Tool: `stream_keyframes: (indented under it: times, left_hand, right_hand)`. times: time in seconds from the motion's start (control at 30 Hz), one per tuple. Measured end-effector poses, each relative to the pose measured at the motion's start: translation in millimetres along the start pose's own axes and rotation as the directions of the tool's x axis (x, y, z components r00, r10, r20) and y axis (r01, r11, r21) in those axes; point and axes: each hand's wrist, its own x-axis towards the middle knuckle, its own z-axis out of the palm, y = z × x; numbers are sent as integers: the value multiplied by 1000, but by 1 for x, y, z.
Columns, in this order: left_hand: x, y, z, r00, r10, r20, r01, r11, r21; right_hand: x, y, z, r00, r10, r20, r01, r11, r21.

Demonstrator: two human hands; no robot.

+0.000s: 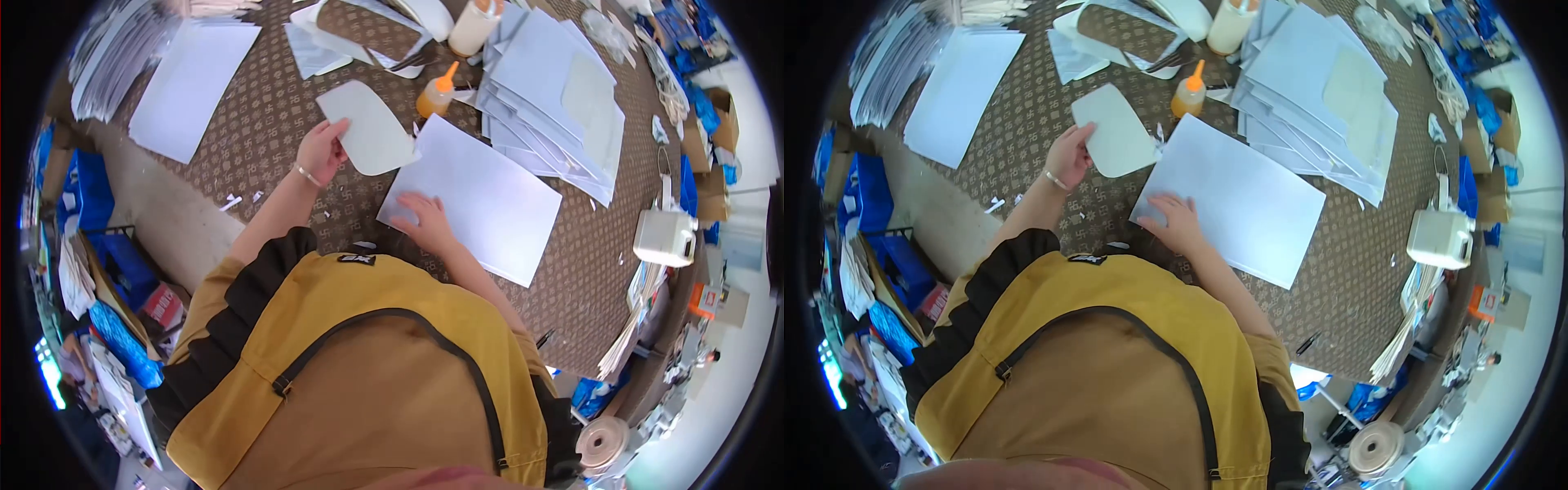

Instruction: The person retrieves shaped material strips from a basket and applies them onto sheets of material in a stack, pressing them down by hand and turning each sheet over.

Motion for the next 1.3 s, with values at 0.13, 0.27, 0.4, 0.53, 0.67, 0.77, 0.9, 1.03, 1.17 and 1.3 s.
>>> stream_keyframes:
  times: [0.13,0.27,0.4,0.53,0.67,0.77,0.9,1.03,1.17,1.3]
  left_hand:
    - [-49,-17,62,998,-10,-69,4,996,-85]
    - [-71,-72,69,998,-36,56,37,999,-12]
    - [-79,-82,69,997,12,83,-21,993,116]
    - [-91,-81,90,988,37,152,-78,958,276]
    - [-95,-94,105,969,51,240,-140,917,373]
    - [-98,-99,107,964,60,258,-158,912,378]
    - [-99,-100,99,966,80,244,-168,916,364]
    - [-104,-95,98,982,44,183,-93,959,267]
    - [-96,-100,97,991,14,134,-34,988,149]
    - [-83,-103,97,993,-15,114,7,998,69]
  right_hand:
    - [-2,-6,-23,989,150,-4,-71,490,869]
    - [-17,-10,-38,906,413,-93,35,146,989]
    - [-40,20,-59,856,498,-141,85,134,987]
    - [-66,42,-68,841,524,-133,46,176,983]
    - [-82,62,-77,843,529,-93,39,111,993]
    - [-92,75,-81,862,507,-2,-6,15,1000]
    - [-109,89,-100,667,718,-198,71,204,976]
    - [-191,164,-149,191,877,-441,-235,477,847]
    - [-262,212,-143,140,654,-743,-662,620,421]
    - [-227,186,-122,268,906,-326,-697,416,584]
